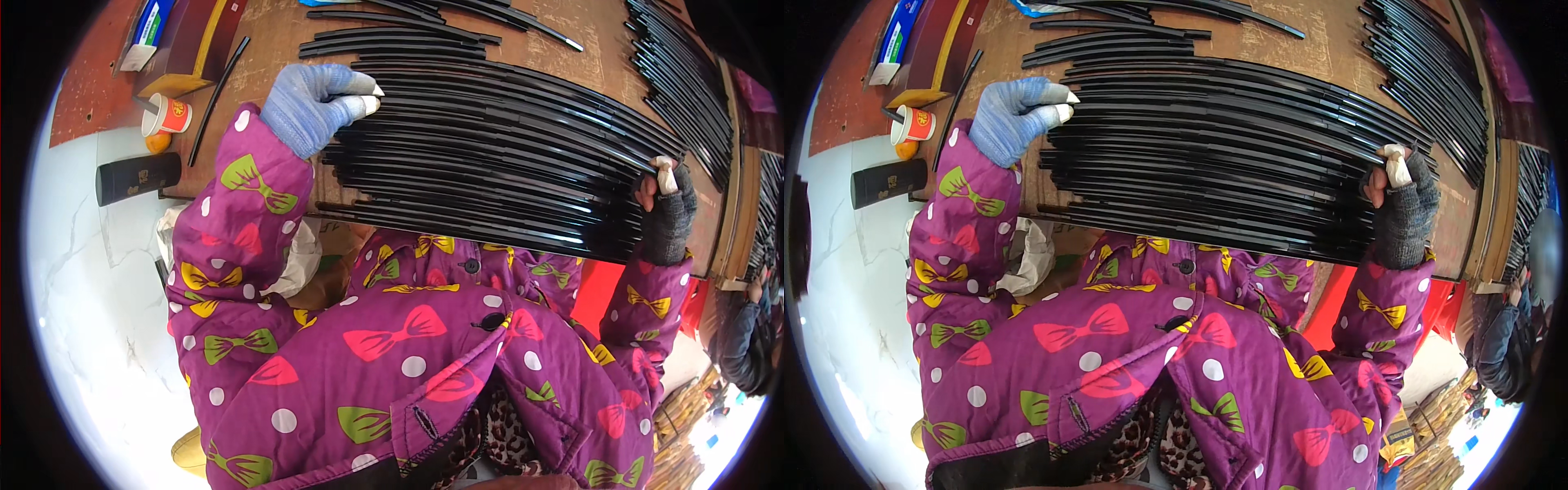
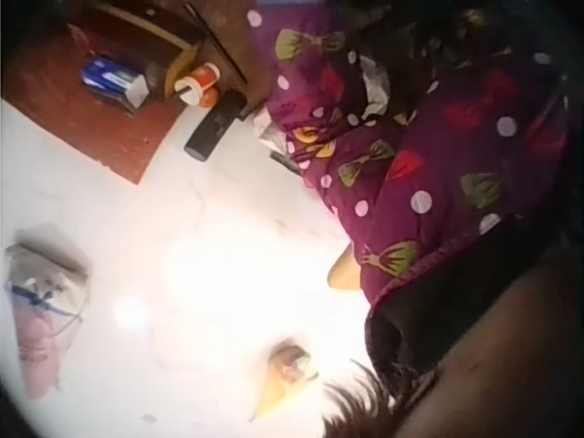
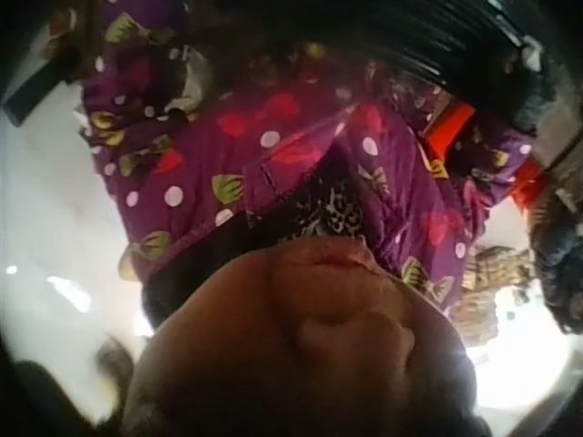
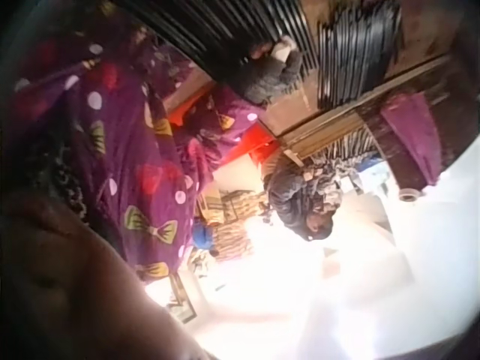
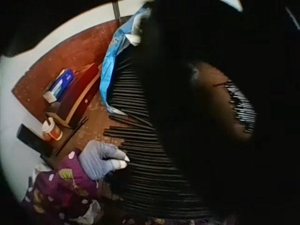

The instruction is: Assembling small white caps onto long black tubes at a manual assembly station.

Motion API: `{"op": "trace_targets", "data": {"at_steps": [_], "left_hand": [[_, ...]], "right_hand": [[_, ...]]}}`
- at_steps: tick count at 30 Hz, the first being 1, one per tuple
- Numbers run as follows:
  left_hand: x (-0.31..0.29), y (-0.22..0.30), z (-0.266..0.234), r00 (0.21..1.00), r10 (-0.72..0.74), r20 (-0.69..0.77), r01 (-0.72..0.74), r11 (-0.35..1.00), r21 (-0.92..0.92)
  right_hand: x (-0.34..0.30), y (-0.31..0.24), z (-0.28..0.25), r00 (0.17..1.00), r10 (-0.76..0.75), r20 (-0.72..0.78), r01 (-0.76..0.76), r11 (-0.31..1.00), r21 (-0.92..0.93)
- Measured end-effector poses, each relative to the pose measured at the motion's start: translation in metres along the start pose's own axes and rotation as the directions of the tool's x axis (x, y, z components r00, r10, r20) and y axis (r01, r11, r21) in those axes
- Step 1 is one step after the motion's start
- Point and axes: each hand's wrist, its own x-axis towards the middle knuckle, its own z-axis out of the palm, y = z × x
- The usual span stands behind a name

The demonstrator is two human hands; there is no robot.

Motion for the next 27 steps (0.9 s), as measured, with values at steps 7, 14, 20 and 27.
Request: {"op": "trace_targets", "data": {"at_steps": [7, 14, 20, 27], "left_hand": [[0.0, 0.0, -0.011, 1.0, 0.008, 0.023, -0.008, 1.0, -0.012], [-0.002, -0.003, -0.013, 0.99, -0.113, 0.09, 0.119, 0.99, -0.071], [0.004, -0.016, -0.012, 0.986, -0.126, 0.109, 0.141, 0.979, -0.144], [-0.009, 0.002, -0.015, 0.969, -0.229, 0.089, 0.235, 0.97, -0.065]], "right_hand": [[-0.003, -0.002, -0.043, 0.998, 0.025, -0.06, -0.02, 0.997, 0.074], [0.002, 0.006, -0.049, 0.988, 0.081, -0.129, -0.036, 0.948, 0.317], [-0.005, -0.001, -0.051, 0.987, 0.095, -0.13, -0.048, 0.945, 0.324], [-0.009, 0.0, -0.046, 0.996, 0.04, -0.074, -0.027, 0.985, 0.173]]}}
